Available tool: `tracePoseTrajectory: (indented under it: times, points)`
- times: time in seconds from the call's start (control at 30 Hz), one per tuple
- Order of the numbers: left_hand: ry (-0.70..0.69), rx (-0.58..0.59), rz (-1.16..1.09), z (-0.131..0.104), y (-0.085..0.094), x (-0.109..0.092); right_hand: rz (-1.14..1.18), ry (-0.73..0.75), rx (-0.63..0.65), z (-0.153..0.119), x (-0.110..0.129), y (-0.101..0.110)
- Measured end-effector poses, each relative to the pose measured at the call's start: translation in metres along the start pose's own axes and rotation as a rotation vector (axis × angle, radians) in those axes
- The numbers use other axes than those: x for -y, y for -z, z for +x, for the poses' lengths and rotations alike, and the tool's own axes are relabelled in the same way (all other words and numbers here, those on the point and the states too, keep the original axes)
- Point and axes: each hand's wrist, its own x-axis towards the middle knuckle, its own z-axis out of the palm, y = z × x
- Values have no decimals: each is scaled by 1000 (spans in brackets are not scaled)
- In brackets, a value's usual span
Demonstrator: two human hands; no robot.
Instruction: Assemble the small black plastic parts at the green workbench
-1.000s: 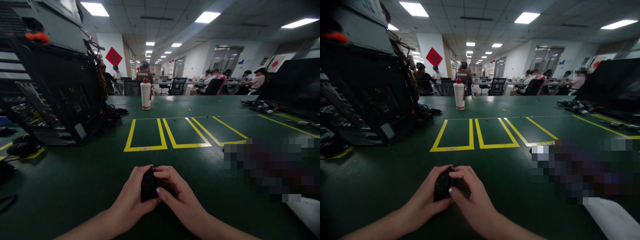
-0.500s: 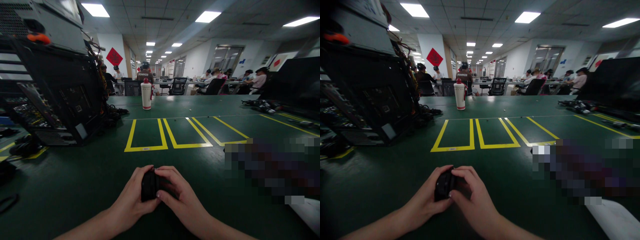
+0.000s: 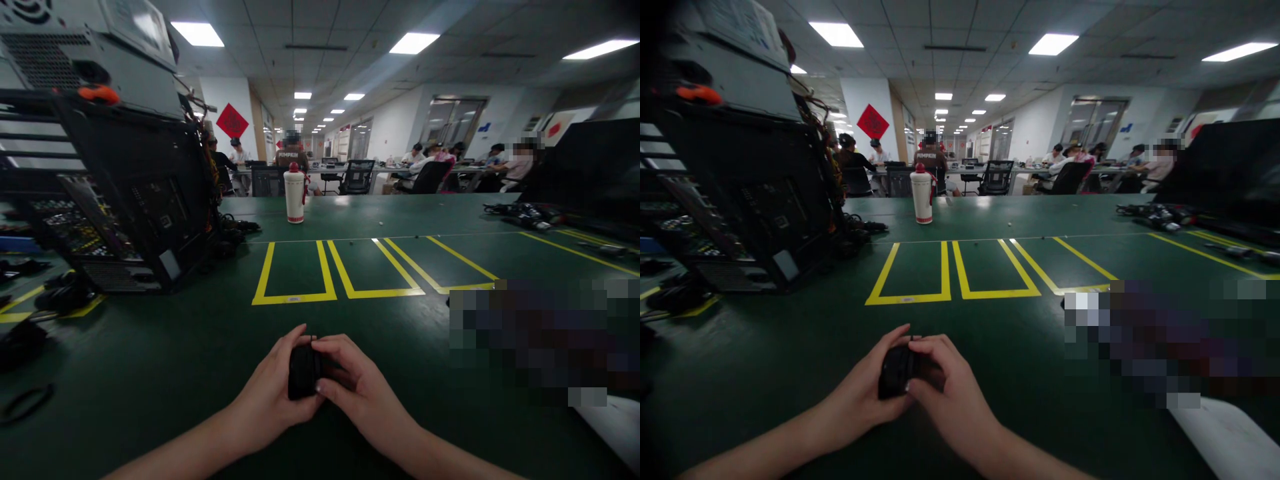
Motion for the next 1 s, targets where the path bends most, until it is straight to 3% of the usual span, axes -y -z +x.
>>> tracePoseTrajectory:
  times: [0.53,0.73,1.0]
  points:
    - [31,-41,-4,-30,-2,-26,-60,38,9,-31,8,-13]
    - [17,-87,16,-36,-11,-20,-85,62,-15,-33,5,-14]
    - [19,-60,4,-38,-7,-21,-212,45,-21,-33,11,-17]
